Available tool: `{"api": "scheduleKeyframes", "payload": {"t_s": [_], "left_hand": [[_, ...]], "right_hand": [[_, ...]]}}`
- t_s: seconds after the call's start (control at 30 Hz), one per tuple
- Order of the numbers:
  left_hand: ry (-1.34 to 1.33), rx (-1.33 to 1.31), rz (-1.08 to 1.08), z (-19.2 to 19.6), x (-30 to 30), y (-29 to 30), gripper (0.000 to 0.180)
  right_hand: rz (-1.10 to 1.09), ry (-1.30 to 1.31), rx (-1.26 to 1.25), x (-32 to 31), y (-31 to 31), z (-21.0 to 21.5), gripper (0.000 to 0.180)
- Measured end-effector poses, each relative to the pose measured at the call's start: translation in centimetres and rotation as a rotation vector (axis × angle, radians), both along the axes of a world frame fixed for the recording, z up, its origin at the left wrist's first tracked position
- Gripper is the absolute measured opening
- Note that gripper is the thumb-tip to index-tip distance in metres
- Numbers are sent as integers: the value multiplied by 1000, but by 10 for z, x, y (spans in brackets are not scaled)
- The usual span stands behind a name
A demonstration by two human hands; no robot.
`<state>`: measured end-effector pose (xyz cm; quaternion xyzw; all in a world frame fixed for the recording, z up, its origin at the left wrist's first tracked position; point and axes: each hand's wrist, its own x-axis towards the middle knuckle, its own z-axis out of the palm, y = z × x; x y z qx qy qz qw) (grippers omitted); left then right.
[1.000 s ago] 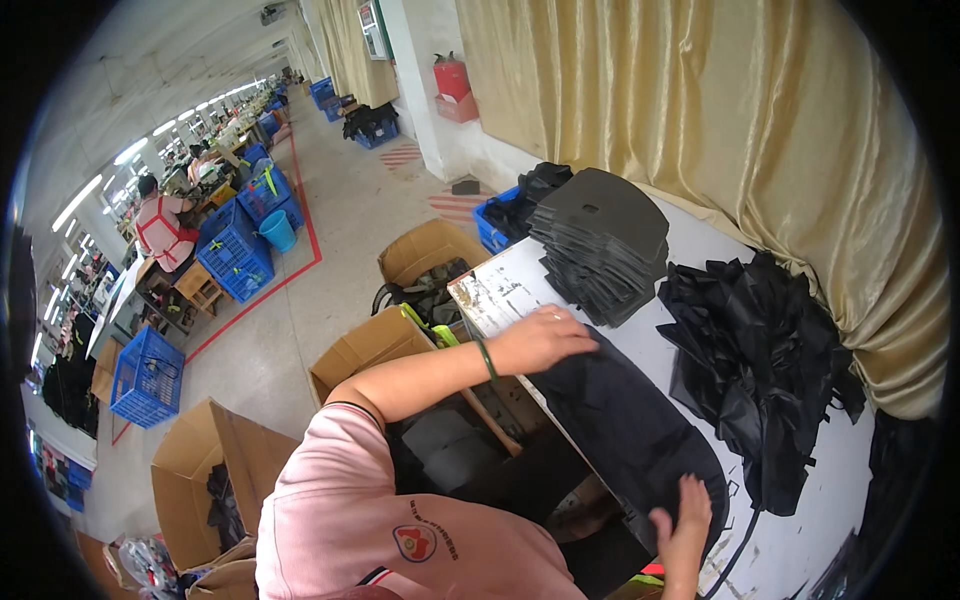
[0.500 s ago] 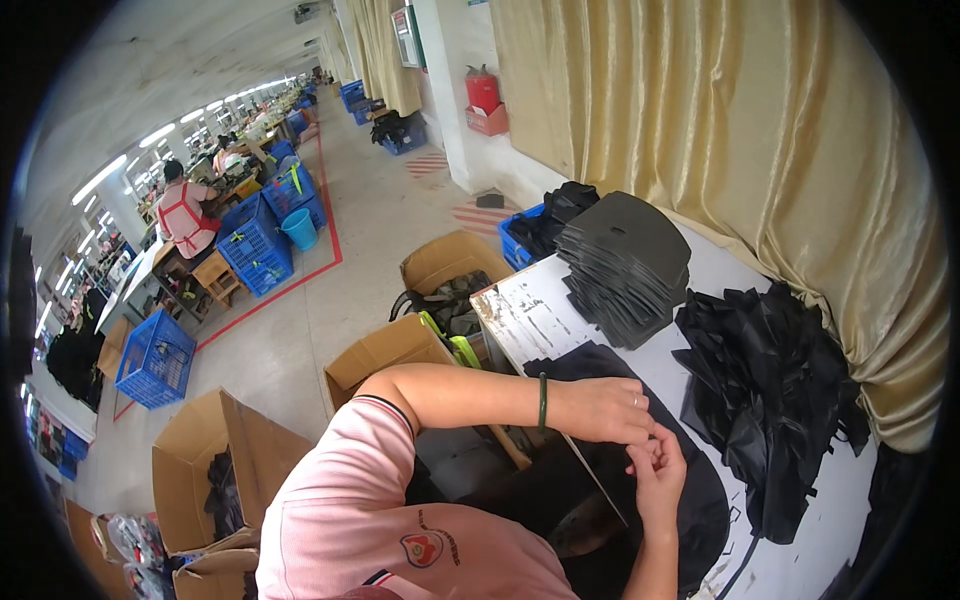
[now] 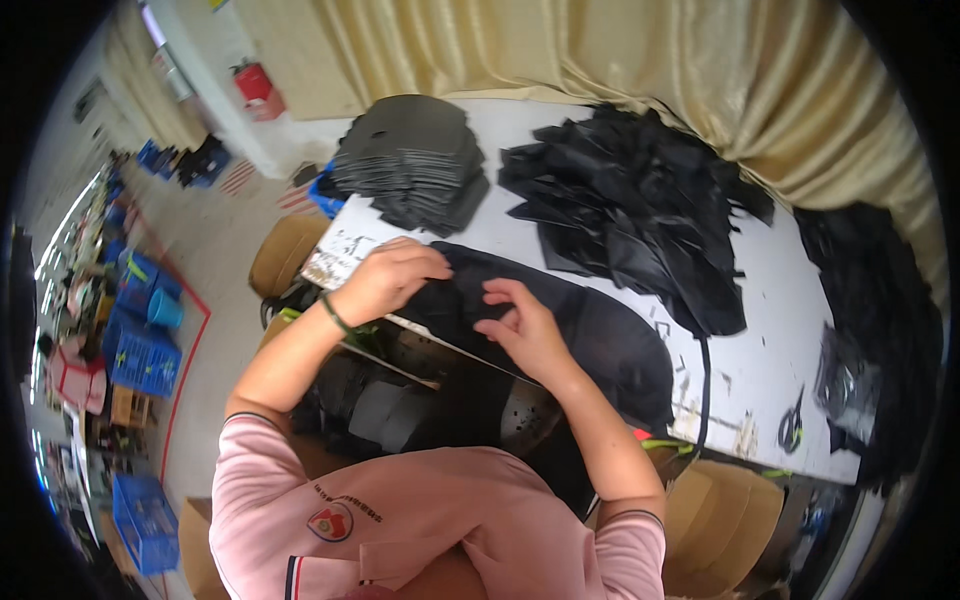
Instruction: Sorting and inspecting black fabric components on a workbench in a factory environment.
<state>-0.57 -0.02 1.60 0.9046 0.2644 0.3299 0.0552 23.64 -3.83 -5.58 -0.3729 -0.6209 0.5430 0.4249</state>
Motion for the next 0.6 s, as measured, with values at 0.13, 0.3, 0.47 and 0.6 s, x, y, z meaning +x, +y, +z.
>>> {"api": "scheduleKeyframes", "payload": {"t_s": [0.13,0.3,0.47,0.6], "left_hand": [[50,-70,10,1,6,-5,27],[53,-109,8,6,13,-13,27],[-59,-346,-37,10,10,-6,19],[-334,-674,54,0,-2,-2,13]], "right_hand": [[-53,-54,51,-1,-3,1,54],[-44,-222,214,-21,-9,21,58],[-7,-238,365,-22,11,25,26],[149,-114,153,-14,34,27,22]]}}
